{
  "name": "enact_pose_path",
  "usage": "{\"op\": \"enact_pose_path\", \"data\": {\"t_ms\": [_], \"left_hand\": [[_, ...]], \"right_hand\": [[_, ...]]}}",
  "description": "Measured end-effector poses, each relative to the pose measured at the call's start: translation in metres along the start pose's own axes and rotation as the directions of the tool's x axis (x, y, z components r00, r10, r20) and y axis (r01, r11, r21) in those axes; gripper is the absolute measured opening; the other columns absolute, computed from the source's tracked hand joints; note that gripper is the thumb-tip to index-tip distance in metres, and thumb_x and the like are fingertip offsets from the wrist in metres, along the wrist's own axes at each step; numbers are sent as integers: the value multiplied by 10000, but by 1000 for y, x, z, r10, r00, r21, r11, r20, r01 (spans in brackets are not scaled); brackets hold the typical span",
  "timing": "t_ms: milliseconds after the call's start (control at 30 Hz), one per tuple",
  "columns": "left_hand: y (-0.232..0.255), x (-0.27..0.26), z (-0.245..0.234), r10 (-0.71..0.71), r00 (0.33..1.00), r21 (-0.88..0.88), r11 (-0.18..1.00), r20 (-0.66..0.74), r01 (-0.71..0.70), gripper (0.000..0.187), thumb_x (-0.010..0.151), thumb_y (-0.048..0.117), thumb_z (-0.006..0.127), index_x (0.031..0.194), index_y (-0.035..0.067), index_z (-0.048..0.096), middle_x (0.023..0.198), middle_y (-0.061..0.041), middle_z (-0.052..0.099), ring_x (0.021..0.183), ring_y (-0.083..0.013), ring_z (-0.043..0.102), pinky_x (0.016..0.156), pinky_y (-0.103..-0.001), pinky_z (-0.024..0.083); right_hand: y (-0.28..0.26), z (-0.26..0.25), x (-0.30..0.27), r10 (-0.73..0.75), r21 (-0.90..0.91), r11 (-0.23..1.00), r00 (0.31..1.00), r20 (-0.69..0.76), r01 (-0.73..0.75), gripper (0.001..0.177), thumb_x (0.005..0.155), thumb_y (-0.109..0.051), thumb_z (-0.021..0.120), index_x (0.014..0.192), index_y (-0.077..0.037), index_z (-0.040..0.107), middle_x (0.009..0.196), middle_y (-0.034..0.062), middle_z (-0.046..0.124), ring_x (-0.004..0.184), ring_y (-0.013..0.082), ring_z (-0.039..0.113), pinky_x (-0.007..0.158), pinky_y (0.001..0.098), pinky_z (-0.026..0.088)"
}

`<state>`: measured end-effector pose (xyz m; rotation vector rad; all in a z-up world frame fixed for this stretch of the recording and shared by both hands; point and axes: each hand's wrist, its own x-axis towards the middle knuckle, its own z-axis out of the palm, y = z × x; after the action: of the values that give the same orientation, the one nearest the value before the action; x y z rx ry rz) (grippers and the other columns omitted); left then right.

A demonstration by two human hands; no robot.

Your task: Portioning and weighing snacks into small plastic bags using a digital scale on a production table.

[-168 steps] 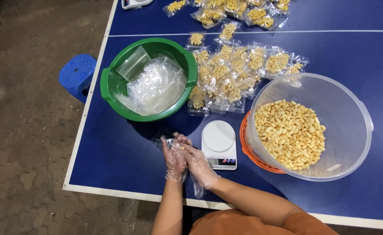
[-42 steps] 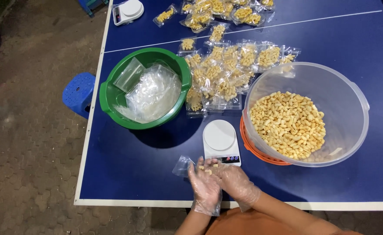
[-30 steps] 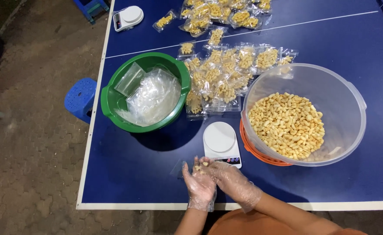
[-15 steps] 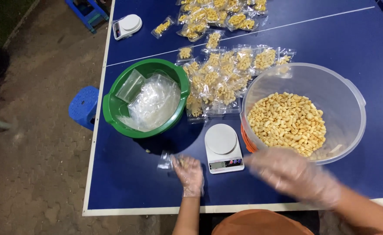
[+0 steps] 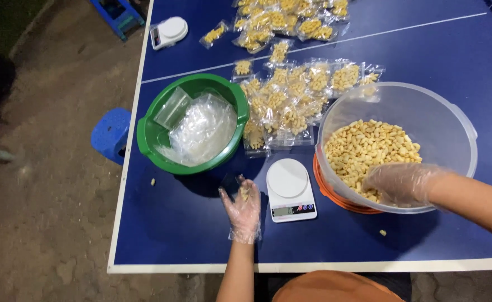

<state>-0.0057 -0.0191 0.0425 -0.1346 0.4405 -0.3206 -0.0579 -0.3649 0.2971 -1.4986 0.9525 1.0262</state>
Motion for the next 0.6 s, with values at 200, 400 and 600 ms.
{"op": "enact_pose_path", "data": {"t_ms": [200, 400, 600], "left_hand": [[-8, -7, 11, 33, 999, 2, 999, -20, -33, 610, 886, 497, 769, 1230, 6, 657, 1090, -128, 702, 1044, -285, 674, 961, -436, 595], [-3, -2, 2, -6, 1000, -5, 1000, -6, 6, 610, 905, 508, 746, 1244, 7, 668, 1081, -160, 702, 1064, -301, 668, 996, -469, 574], [-3, -2, 1, -21, 1000, -3, 1000, 21, 21, 583, 921, 516, 724, 1218, 18, 672, 1058, -172, 712, 1044, -311, 683, 980, -468, 573]], "right_hand": [[14, -13, 36, -293, -871, 492, 940, -172, -6, 145, 841, -300, 539, 791, -176, 597, 799, 23, 566, 759, 161, 435, 723, 300, 406], [8, -8, 11, -489, -768, 578, 870, -57, 274, 285, 680, -108, 633, 698, -220, 371, 689, 10, 350, 661, 171, 274, 597, 386, 207], [3, -8, 18, -375, -681, 728, 876, -302, 77, 238, 694, -197, 613, 657, -163, 381, 646, 55, 334, 645, 216, 241, 583, 428, 213]]}}
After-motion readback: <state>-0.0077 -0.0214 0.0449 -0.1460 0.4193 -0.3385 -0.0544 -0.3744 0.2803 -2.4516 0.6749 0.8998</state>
